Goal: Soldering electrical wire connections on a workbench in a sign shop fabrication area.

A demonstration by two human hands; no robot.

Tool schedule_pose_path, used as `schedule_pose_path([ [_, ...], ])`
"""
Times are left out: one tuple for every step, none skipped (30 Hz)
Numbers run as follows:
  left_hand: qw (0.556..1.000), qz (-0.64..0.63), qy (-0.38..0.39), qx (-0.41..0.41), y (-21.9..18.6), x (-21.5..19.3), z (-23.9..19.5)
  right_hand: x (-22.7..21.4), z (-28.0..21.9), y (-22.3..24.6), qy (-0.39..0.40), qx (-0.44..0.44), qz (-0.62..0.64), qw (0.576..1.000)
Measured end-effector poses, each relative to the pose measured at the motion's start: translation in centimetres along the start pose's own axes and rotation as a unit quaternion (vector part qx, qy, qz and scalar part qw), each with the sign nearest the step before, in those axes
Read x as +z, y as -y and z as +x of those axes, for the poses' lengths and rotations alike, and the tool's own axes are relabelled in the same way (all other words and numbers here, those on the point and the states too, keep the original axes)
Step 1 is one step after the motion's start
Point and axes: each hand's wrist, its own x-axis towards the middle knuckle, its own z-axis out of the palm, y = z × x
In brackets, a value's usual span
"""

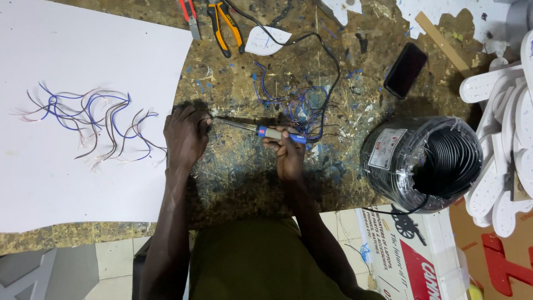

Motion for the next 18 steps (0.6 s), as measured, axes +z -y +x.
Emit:
schedule_pose_path([
  [1.0,0.0,0.0,0.0,-0.1,-0.2,0.1,0.1,0.0,0.1,0.0,0.0,0.0,1.0],
  [1.0,-0.003,0.002,0.002,-0.1,-0.3,0.1,0.2,0.0,0.2,-0.001,0.002,-0.004,1.0],
  [1.0,-0.006,0.003,0.005,-0.2,-0.5,0.2,0.3,-0.1,0.3,-0.002,0.003,-0.007,1.0],
  [1.0,-0.006,0.003,0.005,-0.1,-0.4,0.1,0.5,-0.1,0.4,-0.003,0.003,-0.007,1.0],
  [1.0,0.0,0.004,0.006,0.0,-0.3,0.1,0.6,-0.2,0.6,-0.002,0.003,-0.004,1.0],
  [1.0,0.006,0.004,0.008,0.1,-0.1,0.0,0.7,-0.2,0.8,-0.001,0.001,-0.001,1.0],
  [1.0,0.005,0.005,0.008,0.4,0.2,-0.1,0.7,-0.2,0.7,-0.002,0.001,-0.002,1.0],
  [1.0,0.014,0.003,0.007,0.6,0.5,-0.2,0.6,-0.2,0.7,-0.002,0.002,0.001,1.0],
  [1.0,0.022,0.002,0.007,0.9,0.7,-0.3,0.6,-0.1,0.7,-0.003,0.002,0.005,1.0],
  [1.0,0.022,0.002,0.006,0.9,0.9,-0.3,0.5,-0.1,0.5,-0.002,0.003,0.004,1.0],
  [1.0,0.025,0.005,0.007,1.0,1.0,-0.4,0.3,0.0,0.4,-0.002,0.004,0.011,1.0],
  [1.0,0.028,0.007,0.009,1.0,1.1,-0.3,0.2,0.1,0.2,-0.002,0.004,0.018,1.0],
  [1.0,0.028,0.007,0.009,0.3,0.3,-0.1,0.1,0.0,0.2,-0.002,0.004,0.018,1.0],
  [0.999,0.032,0.003,0.01,-0.3,-0.5,0.1,0.1,0.0,0.2,-0.004,0.005,0.017,1.0],
  [0.999,0.035,0.0,0.011,-1.0,-1.3,0.3,0.1,-0.1,0.2,-0.005,0.006,0.016,1.0],
  [0.999,0.035,0.001,0.012,-0.3,-0.5,0.1,0.1,-0.1,0.2,-0.006,0.006,0.016,1.0],
  [0.999,0.041,-0.006,0.021,0.5,0.3,-0.1,0.0,0.0,0.1,-0.005,0.004,0.017,1.0],
  [0.998,0.046,-0.013,0.031,1.2,1.1,-0.3,0.0,0.0,0.0,-0.005,0.002,0.017,1.0],
])
